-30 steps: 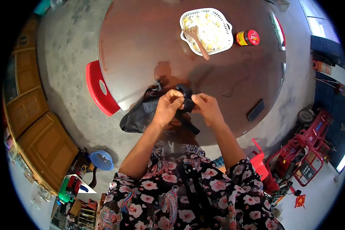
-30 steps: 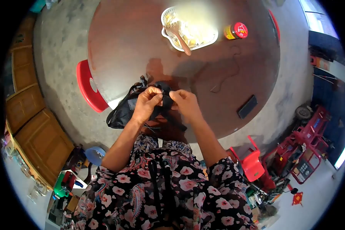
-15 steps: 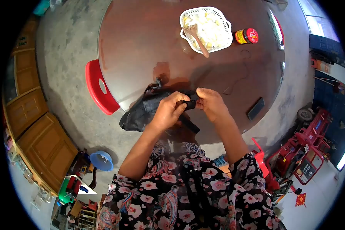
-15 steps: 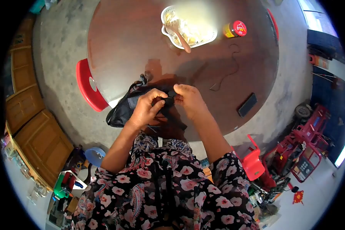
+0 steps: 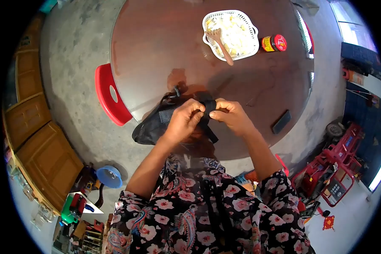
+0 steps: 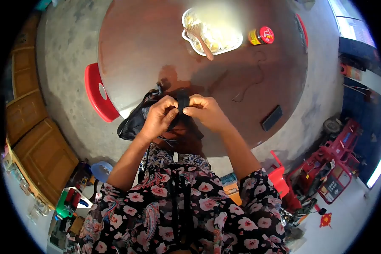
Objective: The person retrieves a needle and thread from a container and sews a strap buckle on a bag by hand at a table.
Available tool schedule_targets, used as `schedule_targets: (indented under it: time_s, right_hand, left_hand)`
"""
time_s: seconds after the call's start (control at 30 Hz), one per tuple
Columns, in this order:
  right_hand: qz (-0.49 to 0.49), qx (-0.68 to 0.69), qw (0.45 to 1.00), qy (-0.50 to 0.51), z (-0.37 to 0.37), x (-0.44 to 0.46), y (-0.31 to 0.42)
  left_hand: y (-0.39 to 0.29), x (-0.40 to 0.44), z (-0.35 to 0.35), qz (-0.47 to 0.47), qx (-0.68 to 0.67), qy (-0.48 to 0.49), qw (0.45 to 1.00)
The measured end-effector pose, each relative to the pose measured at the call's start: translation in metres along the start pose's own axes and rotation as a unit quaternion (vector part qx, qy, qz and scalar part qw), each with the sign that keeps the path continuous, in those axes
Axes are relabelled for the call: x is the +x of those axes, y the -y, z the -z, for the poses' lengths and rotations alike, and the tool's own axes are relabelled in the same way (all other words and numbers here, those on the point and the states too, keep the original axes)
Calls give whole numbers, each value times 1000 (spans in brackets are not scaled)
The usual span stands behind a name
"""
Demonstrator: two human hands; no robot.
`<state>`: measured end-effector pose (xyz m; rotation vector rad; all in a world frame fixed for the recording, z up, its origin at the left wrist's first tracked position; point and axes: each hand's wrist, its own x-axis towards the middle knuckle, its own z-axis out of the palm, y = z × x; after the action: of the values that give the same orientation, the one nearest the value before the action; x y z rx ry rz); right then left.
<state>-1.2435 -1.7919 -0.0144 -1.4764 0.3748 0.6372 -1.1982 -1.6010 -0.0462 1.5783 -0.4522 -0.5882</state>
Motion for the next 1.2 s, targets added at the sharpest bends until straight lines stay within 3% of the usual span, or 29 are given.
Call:
schedule_targets:
  time_s: [0.1, 0.13, 0.17, 0.2, 0.27, 0.3, 0.33, 0.4, 0.43, 0.47, 0.5, 0.53, 0.57, 0.6, 0.67, 0.7, 0.73, 0.77, 0.8, 0.83, 0.93, 0.97, 1.03, 1.07, 1.1, 1.13, 1.17, 1.2]
  right_hand:
    - [-23, -27, 998, -47, -4, -1, 9]
    - [-68, 158, 981, -93, -6, -1, 16]
    - [-111, 338, 925, -134, -8, 0, 22]
    - [-114, 339, 925, -131, -6, 1, 17]
    - [-153, 599, 785, -44, 6, 8, 3]
    - [-127, 641, 755, 47, 8, 13, -1]
    - [-125, 641, 756, 46, 11, 14, -4]
    - [-42, 515, 856, -6, 0, 13, 22]
    - [-22, 450, 889, -82, -9, 9, 40]
    - [-21, 450, 889, -80, -8, 8, 39]
    - [3, 240, 969, -60, -6, 5, 35]
    - [24, 19, 999, -40, -5, 1, 28]
    - [90, -23, 992, -88, -14, 2, 18]
    - [90, -25, 992, -89, -14, -1, 13]
    - [65, -116, 985, -112, -15, -2, 9]
    - [-8, -107, 987, -123, -17, 0, 7]
    - [-9, -106, 987, -123, -14, -1, 8]
    - [-25, 126, 979, -161, -10, -1, 16]
    - [-39, 351, 916, -190, -2, 1, 21]
    - [-30, 470, 863, -181, 16, 6, 16]
    - [-30, 637, 760, -129, 38, 10, 25]
    - [-31, 635, 760, -131, 36, 8, 31]
    - [91, 551, 827, -64, 23, 14, 46]
    - [91, 552, 827, -62, 16, 15, 45]
    - [81, 373, 920, -85, 11, 11, 42]
    - [66, 178, 976, -107, 6, 6, 40]
    - [8, 68, 995, -67, 2, 0, 38]
    - [58, -66, 993, -77, -3, -1, 29]
  left_hand:
    - [1, -5, 0, -7, 24, 11, 1000]
    - [3, -6, 1, -16, 28, 17, 999]
    - [4, -5, 3, -42, 49, 26, 998]
    - [3, -6, 4, -39, 51, 24, 998]
    - [-2, -2, 4, -39, 53, 44, 997]
    - [-2, 0, 4, -42, 52, 44, 997]
    - [-2, 3, 6, -42, 58, 31, 997]
    - [3, 3, 10, -19, 63, 23, 998]
    - [2, 1, 11, 8, 34, 19, 999]
    - [-1, 2, 12, 32, 7, 14, 999]
    - [-1, 3, 13, 30, 8, 14, 999]
    - [-2, 3, 11, 30, -1, 13, 999]
    - [-2, 2, 7, 31, -11, 12, 999]
    - [-2, 2, 5, 30, -12, 13, 999]
    - [0, 1, 1, 21, -8, 21, 1000]
    - [-3, 0, 0, 5, -6, 18, 1000]
    - [-3, -1, 2, 6, -6, 18, 1000]
    - [-2, -3, 6, -2, 18, 42, 999]
    - [-1, -4, 9, -10, 43, 64, 997]
    - [1, -8, 10, -8, 45, 63, 997]
    - [3, -8, 6, 6, 44, 79, 996]
    - [0, -3, 3, -16, 49, 57, 997]
    - [-2, 1, 3, -38, 63, 29, 997]
    - [-2, 2, 1, -17, 32, 24, 999]
    - [-1, 3, -1, 4, -2, 21, 1000]
    - [-1, 3, -2, 2, -5, 23, 1000]
    - [-1, 2, -2, 11, -12, 21, 1000]
    - [-1, 1, -1, 20, -18, 19, 999]
